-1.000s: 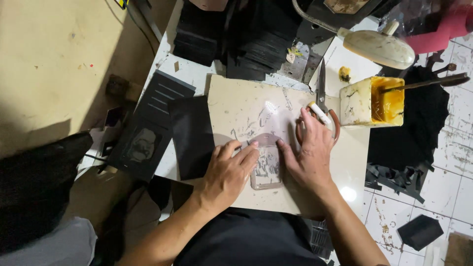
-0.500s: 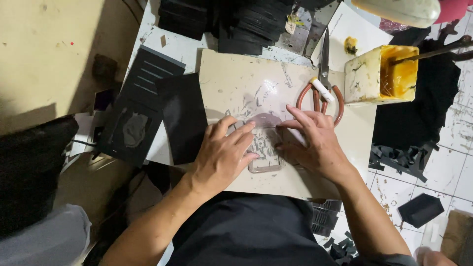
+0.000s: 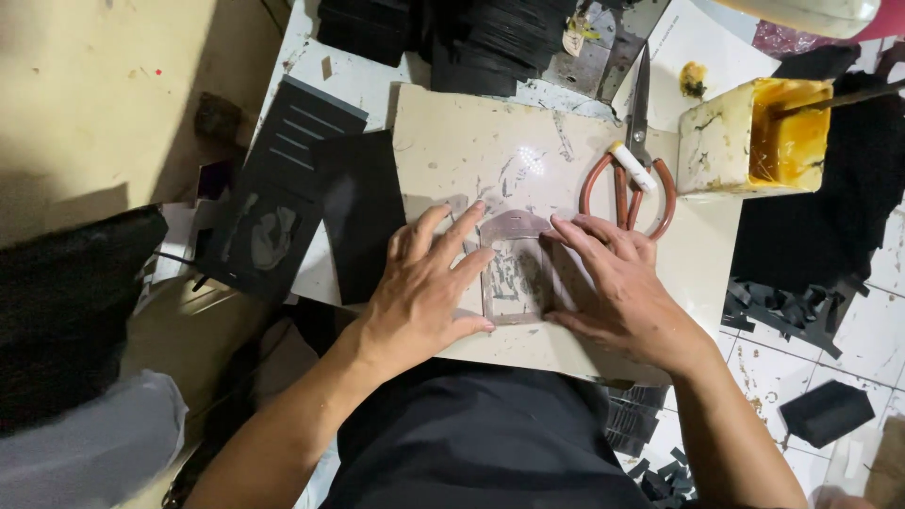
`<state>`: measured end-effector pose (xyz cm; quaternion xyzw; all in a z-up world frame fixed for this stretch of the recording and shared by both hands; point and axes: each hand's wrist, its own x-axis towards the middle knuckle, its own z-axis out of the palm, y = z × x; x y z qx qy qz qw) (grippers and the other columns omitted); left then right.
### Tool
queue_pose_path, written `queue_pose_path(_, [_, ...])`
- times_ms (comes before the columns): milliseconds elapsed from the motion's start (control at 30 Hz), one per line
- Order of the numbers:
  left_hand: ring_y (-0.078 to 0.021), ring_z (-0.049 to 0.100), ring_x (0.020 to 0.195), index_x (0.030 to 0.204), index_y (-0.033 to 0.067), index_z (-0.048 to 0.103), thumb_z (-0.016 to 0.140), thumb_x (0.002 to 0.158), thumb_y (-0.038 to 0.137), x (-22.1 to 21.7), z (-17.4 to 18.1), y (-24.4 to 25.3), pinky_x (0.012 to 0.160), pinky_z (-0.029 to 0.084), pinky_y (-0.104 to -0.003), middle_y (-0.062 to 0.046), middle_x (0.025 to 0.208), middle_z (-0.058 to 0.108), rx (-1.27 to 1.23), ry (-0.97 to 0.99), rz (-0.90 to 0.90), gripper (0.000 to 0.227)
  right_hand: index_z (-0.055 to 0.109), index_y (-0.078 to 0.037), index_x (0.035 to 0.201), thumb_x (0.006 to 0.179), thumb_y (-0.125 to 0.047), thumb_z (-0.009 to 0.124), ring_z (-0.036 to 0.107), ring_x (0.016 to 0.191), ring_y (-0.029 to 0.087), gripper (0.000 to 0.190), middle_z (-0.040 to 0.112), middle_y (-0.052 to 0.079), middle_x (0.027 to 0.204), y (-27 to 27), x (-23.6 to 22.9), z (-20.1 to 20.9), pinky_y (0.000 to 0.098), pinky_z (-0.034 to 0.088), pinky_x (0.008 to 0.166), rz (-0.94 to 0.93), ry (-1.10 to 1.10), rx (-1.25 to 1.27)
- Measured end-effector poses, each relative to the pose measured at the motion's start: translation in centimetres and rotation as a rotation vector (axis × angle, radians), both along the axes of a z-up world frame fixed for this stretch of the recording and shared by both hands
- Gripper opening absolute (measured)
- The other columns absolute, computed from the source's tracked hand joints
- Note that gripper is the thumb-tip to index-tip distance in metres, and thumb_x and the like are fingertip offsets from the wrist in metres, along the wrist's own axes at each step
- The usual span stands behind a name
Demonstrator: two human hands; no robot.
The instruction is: The person applies glue to the edges of a black leather piece using a small brush, then presses it onto a template. They repeat the process on a second leather piece, applying glue to its edges and pressing it down.
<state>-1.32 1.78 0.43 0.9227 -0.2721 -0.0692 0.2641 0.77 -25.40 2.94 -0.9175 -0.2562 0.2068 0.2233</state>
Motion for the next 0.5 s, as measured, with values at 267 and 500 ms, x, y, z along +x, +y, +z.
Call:
queue_pose_path(267, [-0.0473, 0.024, 0.148, 0.146, 0.0094, 0.052, 0.091, 0.069, 0.036, -0.9, -0.9, 1.4, 0.111, 0.029, -0.063, -0.022, 0.161, 0.034, -0.018, 0.089, -0.033, 0.09, 0.014, -0.014, 0.165, 0.066, -0.021, 0.089, 0.026, 0.15, 0.037, 0.124, 0.045, 0.011, 0.154, 0.2, -0.4, -0.5, 0.055, 0.02, 0.109, 0.017, 0.022, -0.006])
queue_pose_path(500, [-0.0283, 0.07, 0.097, 0.135, 0.0077, 0.064, 0.078, 0.09, 0.014, -0.9, -1.9, 2.4, 0.091, 0.056, -0.042, -0.005, 0.096, 0.069, -0.452, -0.2, 0.233, 0.047, 0.016, -0.015, 0.165, 0.065, -0.017, 0.083, 0.027, 0.149, 0.04, 0.121, 0.033, 0.016, 0.157, 1.3, -0.2, 0.6, 0.0553, 0.026, 0.109, 0.066, -0.011, -0.072])
